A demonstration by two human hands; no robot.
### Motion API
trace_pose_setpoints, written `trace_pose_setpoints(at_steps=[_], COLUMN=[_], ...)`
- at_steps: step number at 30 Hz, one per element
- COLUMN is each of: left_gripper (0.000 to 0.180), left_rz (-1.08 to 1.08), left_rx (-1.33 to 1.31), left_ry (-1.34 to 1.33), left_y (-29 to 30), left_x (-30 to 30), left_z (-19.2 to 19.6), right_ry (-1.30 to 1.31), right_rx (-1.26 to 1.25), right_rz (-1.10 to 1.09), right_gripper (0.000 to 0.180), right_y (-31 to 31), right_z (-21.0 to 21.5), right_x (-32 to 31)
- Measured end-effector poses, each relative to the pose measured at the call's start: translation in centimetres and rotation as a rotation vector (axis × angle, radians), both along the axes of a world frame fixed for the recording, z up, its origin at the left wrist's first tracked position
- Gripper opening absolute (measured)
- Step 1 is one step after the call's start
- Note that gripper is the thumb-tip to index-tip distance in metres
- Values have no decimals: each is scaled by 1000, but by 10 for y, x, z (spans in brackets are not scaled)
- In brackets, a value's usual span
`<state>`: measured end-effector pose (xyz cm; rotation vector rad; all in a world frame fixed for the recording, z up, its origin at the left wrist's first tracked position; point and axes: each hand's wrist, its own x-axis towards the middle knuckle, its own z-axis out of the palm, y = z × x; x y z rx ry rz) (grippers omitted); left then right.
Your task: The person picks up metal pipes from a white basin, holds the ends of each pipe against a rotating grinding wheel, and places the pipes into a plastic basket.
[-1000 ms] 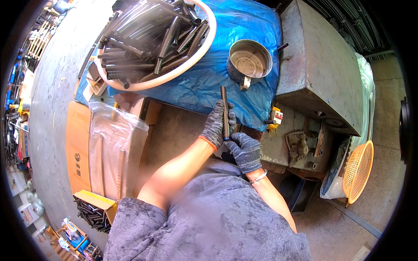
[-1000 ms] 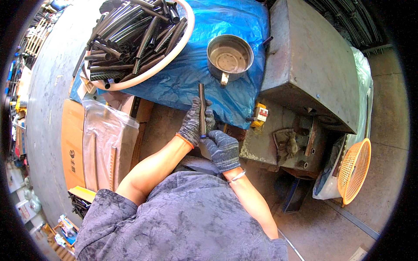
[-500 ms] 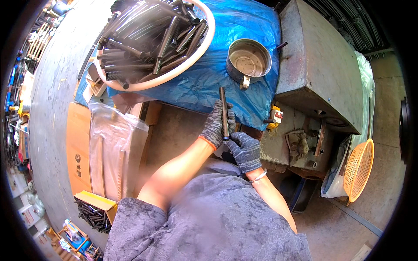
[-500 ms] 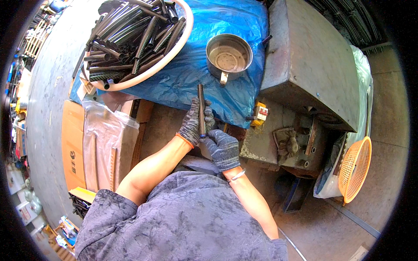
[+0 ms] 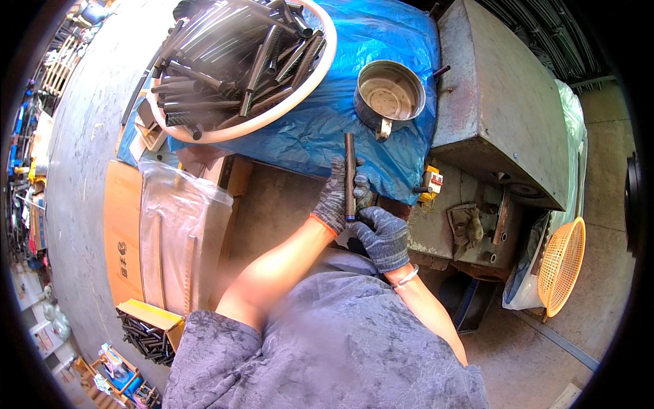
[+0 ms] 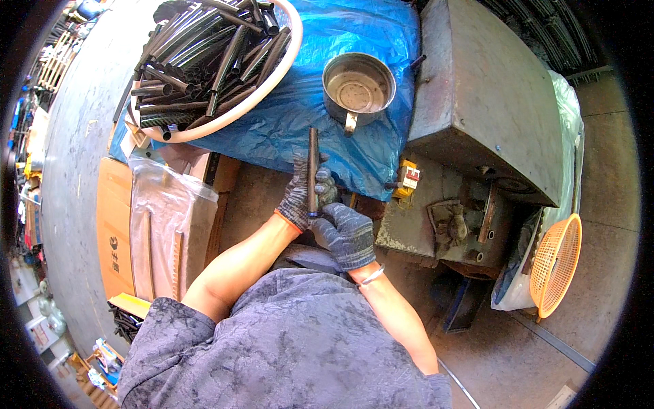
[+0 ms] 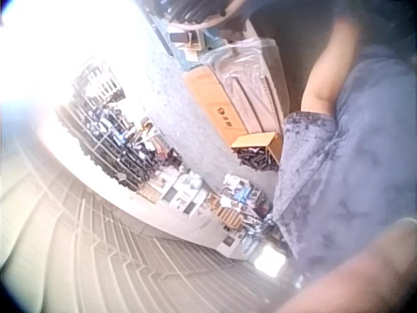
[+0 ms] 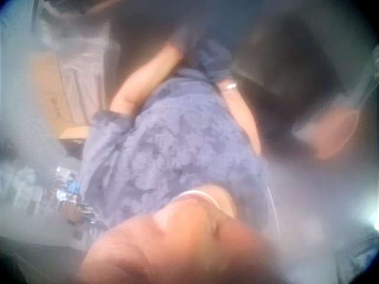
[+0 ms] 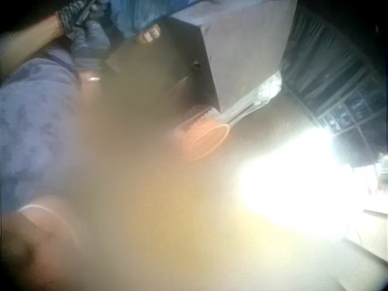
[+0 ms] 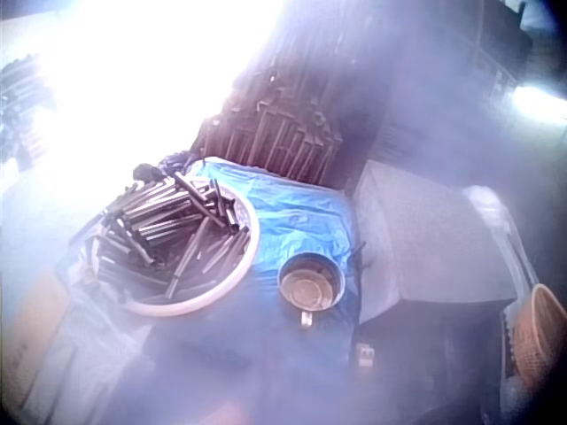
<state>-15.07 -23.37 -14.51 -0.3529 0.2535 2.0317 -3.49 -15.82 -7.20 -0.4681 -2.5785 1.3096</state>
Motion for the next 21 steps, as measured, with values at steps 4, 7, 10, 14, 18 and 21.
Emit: trace_pose_setpoints(at_steps=[4, 7, 10, 14, 18, 21], left_gripper=[44, 44, 49, 50, 49, 49], left_rz=[21, 7, -2, -21, -29, -32], left_rx=[26, -6, -23, 9, 42, 53], left_ry=[-15, 44, 65, 39, 5, -15], left_y=[-2, -1, 1, 2, 3, 3], left_x=[3, 2, 1, 0, 1, 1], left_z=[-5, 4, 4, -5, -5, -2], right_ry=[17, -17, -39, -16, 36, 28], right_rx=[-7, -15, -17, 16, 9, 10], right_rz=[-8, -10, -5, -12, -31, -17], right_gripper=[20, 20, 19, 19, 20, 20], right_y=[-1, -1, 0, 0, -2, -1], right_z=[1, 5, 7, 6, 4, 3], right_x=[0, 0, 1, 1, 2, 2])
